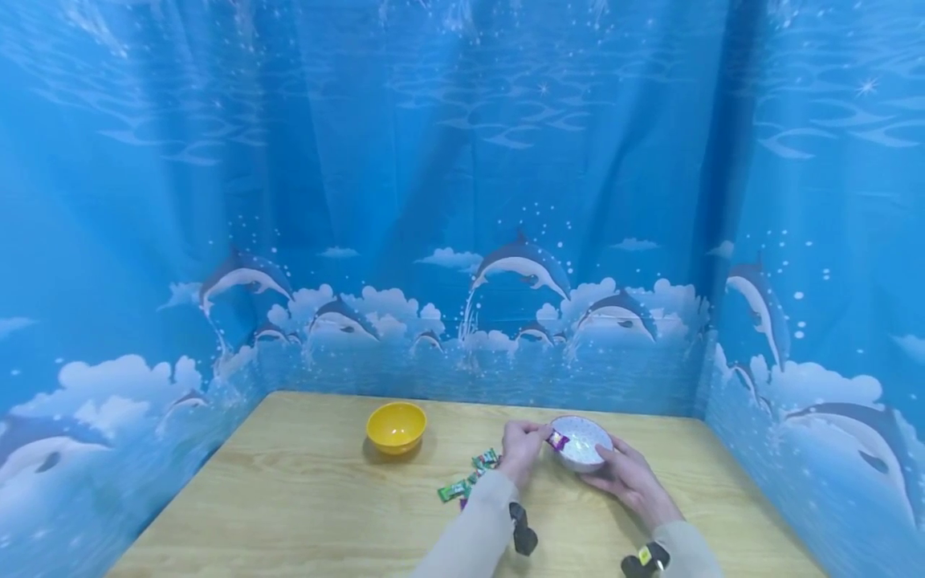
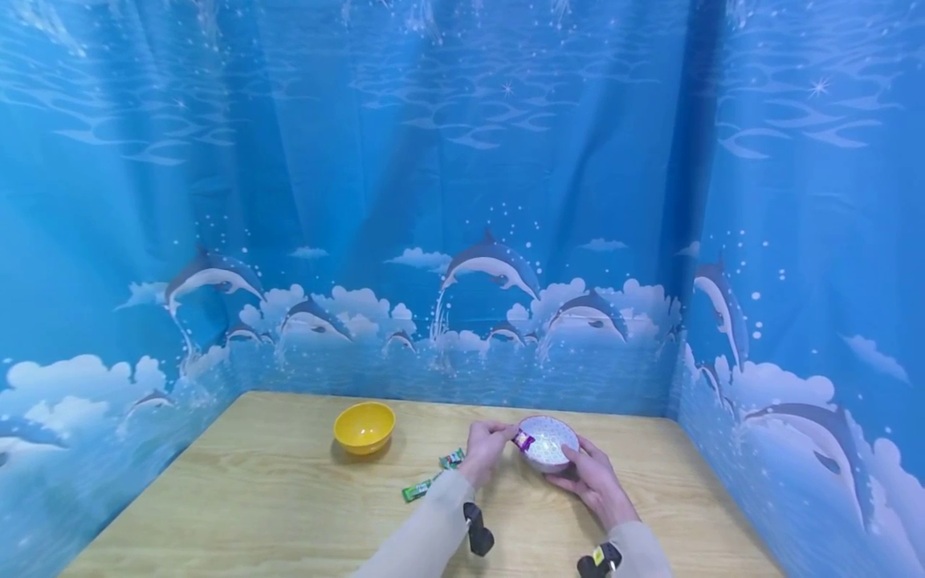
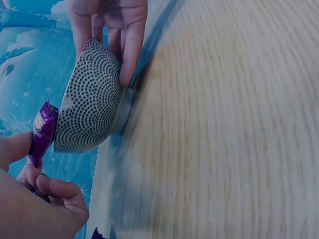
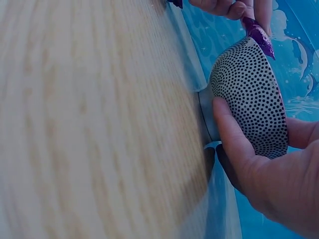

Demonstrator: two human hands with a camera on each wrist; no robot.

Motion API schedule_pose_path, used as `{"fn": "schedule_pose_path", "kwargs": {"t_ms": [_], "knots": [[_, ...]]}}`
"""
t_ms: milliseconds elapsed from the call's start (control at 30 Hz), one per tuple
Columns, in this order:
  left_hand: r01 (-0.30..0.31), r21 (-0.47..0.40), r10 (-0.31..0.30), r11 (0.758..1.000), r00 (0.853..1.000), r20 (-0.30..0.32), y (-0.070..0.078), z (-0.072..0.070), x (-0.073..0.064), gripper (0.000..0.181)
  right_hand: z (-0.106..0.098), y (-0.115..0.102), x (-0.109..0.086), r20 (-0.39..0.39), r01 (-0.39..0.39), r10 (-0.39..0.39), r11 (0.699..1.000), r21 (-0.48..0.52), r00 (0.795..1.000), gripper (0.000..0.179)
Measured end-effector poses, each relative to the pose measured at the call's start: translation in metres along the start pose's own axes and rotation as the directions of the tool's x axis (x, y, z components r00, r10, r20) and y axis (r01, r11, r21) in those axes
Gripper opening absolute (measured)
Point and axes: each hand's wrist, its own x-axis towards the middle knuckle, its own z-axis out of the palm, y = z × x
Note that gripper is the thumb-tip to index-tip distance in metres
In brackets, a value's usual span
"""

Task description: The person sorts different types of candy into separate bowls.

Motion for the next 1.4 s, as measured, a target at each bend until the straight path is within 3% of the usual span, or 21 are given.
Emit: {"fn": "schedule_pose_path", "kwargs": {"t_ms": [267,667,900,1167,1400], "knots": [[0.051,0.064,-0.051,0.997,0.999,-0.003,0.002,0.003,-0.003,0.017,0.002,0.0,0.001,-0.002,0.004,-0.004,1.0,-0.008,1.0,0.071],[0.002,0.072,-0.006,0.997,0.999,0.048,0.001,-0.006,-0.002,0.019,-0.001,-0.001,0.001,0.005,-0.003,0.003,1.0,-0.025,1.0,0.068],[-0.005,0.054,-0.003,0.999,0.989,0.15,0.003,-0.027,0.001,0.019,-0.001,-0.001,-0.001,-0.001,-0.011,0.011,1.0,-0.018,1.0,0.071],[-0.001,0.066,-0.014,0.998,0.974,0.225,0.002,-0.057,0.008,0.027,-0.002,-0.002,0.0,-0.002,-0.011,0.011,1.0,-0.022,1.0,0.072],[-0.014,0.161,-0.027,0.987,0.967,0.252,0.003,-0.083,0.014,0.025,0.0,-0.003,-0.002,-0.006,-0.018,0.018,1.0,-0.024,1.0,0.074]]}}
